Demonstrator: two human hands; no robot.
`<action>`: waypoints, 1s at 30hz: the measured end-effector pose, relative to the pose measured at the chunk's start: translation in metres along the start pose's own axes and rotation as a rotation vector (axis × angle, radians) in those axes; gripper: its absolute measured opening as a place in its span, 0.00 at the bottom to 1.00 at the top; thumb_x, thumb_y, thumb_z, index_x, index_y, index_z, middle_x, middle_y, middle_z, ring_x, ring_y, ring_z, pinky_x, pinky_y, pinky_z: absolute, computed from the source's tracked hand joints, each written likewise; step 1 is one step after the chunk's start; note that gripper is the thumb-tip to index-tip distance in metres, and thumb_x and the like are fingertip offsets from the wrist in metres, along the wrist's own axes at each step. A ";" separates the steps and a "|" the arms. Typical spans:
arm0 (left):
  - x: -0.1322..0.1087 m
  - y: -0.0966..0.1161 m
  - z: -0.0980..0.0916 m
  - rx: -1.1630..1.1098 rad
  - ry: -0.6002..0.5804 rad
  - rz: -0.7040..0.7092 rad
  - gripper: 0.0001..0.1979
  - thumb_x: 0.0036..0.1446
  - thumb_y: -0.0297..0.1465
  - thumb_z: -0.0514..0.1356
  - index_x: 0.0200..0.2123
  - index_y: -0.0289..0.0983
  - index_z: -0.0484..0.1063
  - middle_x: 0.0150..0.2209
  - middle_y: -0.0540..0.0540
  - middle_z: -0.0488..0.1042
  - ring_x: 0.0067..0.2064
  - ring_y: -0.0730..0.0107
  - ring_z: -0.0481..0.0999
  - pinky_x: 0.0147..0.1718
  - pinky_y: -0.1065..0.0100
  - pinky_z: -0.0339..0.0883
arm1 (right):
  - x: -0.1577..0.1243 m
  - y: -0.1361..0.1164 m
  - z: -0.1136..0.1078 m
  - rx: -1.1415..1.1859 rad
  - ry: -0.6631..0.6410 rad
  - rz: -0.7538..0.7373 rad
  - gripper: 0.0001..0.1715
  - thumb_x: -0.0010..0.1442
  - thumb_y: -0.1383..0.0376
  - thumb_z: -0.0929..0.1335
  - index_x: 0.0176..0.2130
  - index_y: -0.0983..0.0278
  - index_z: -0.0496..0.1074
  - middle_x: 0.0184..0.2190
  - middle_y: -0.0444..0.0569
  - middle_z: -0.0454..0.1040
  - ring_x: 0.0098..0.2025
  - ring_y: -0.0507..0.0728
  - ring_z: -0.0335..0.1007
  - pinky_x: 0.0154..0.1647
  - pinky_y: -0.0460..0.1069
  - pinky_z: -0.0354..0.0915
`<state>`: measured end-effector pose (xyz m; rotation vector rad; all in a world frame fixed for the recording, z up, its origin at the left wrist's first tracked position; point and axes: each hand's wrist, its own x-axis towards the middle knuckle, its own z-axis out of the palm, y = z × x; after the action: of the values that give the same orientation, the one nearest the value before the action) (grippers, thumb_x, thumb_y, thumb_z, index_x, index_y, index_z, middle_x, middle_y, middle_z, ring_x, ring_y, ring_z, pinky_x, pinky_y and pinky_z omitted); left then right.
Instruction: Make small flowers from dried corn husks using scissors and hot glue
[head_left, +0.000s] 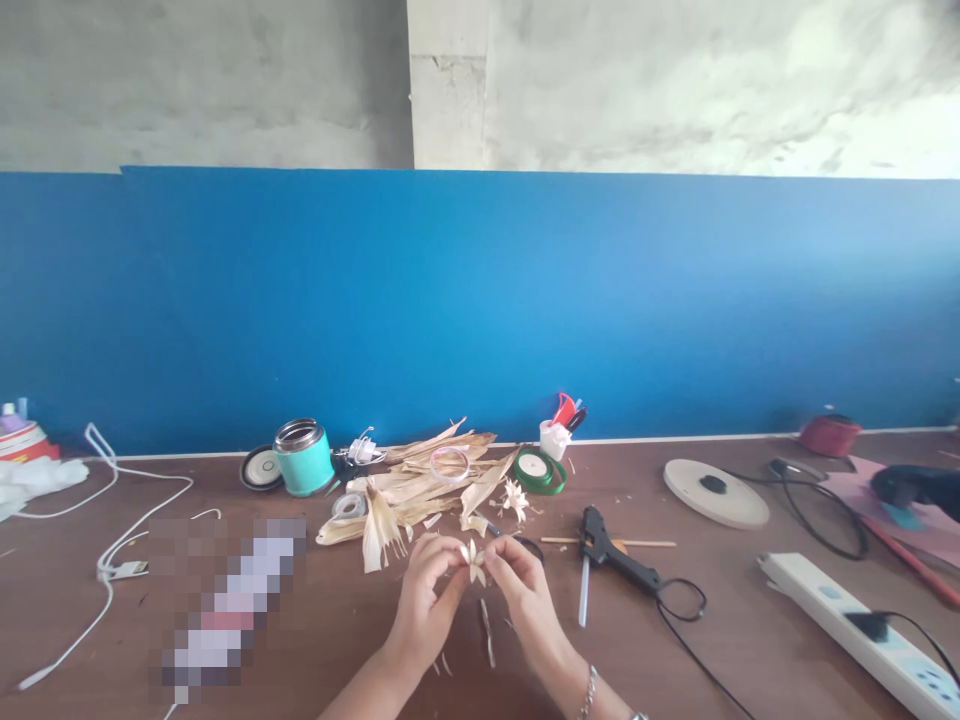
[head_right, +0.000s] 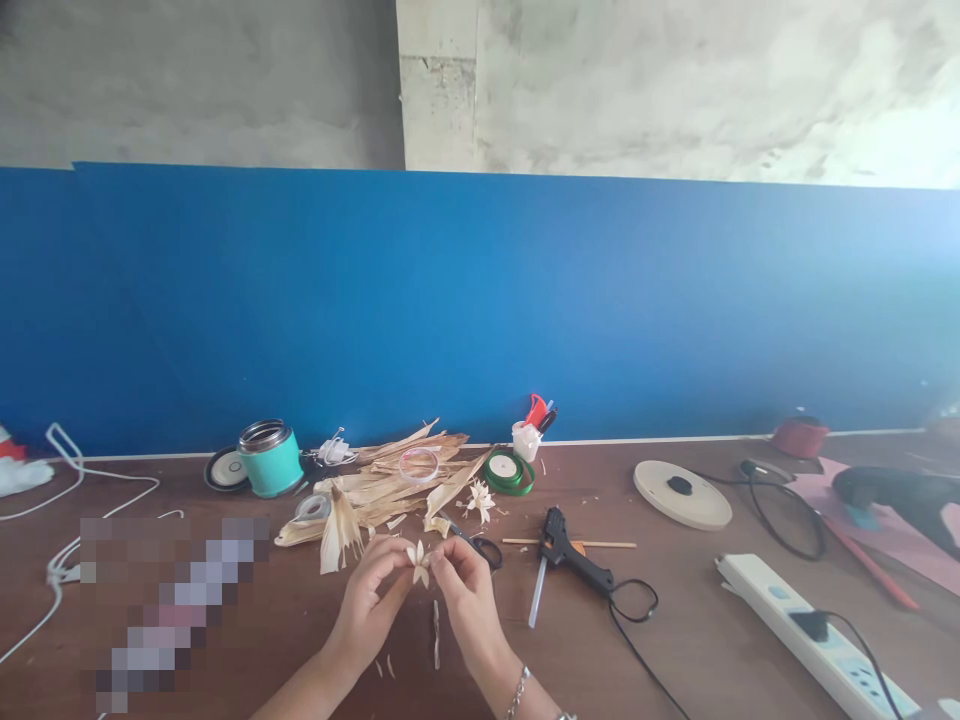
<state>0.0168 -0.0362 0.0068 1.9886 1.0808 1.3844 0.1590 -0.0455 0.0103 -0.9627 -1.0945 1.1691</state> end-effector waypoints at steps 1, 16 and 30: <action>0.000 0.000 0.000 -0.001 -0.009 0.002 0.09 0.58 0.35 0.56 0.30 0.39 0.73 0.34 0.43 0.74 0.40 0.60 0.71 0.42 0.62 0.65 | 0.000 0.000 0.000 0.001 0.005 0.000 0.18 0.51 0.54 0.70 0.22 0.64 0.67 0.20 0.41 0.66 0.26 0.52 0.59 0.30 0.46 0.58; -0.002 -0.002 0.002 -0.034 0.062 -0.059 0.10 0.58 0.34 0.56 0.33 0.39 0.76 0.35 0.43 0.76 0.41 0.60 0.73 0.42 0.60 0.67 | 0.005 0.003 -0.002 0.079 0.123 0.117 0.15 0.47 0.56 0.71 0.21 0.64 0.70 0.21 0.43 0.67 0.26 0.53 0.60 0.32 0.46 0.59; 0.000 -0.009 0.006 -0.057 0.061 -0.119 0.10 0.56 0.37 0.59 0.29 0.39 0.76 0.33 0.43 0.76 0.40 0.60 0.73 0.42 0.60 0.67 | 0.003 0.002 -0.001 0.088 0.092 0.177 0.15 0.46 0.55 0.71 0.21 0.64 0.71 0.21 0.44 0.68 0.26 0.53 0.60 0.30 0.46 0.59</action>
<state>0.0192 -0.0307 -0.0026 1.8218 1.1540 1.4051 0.1595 -0.0418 0.0085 -1.0503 -0.8915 1.2921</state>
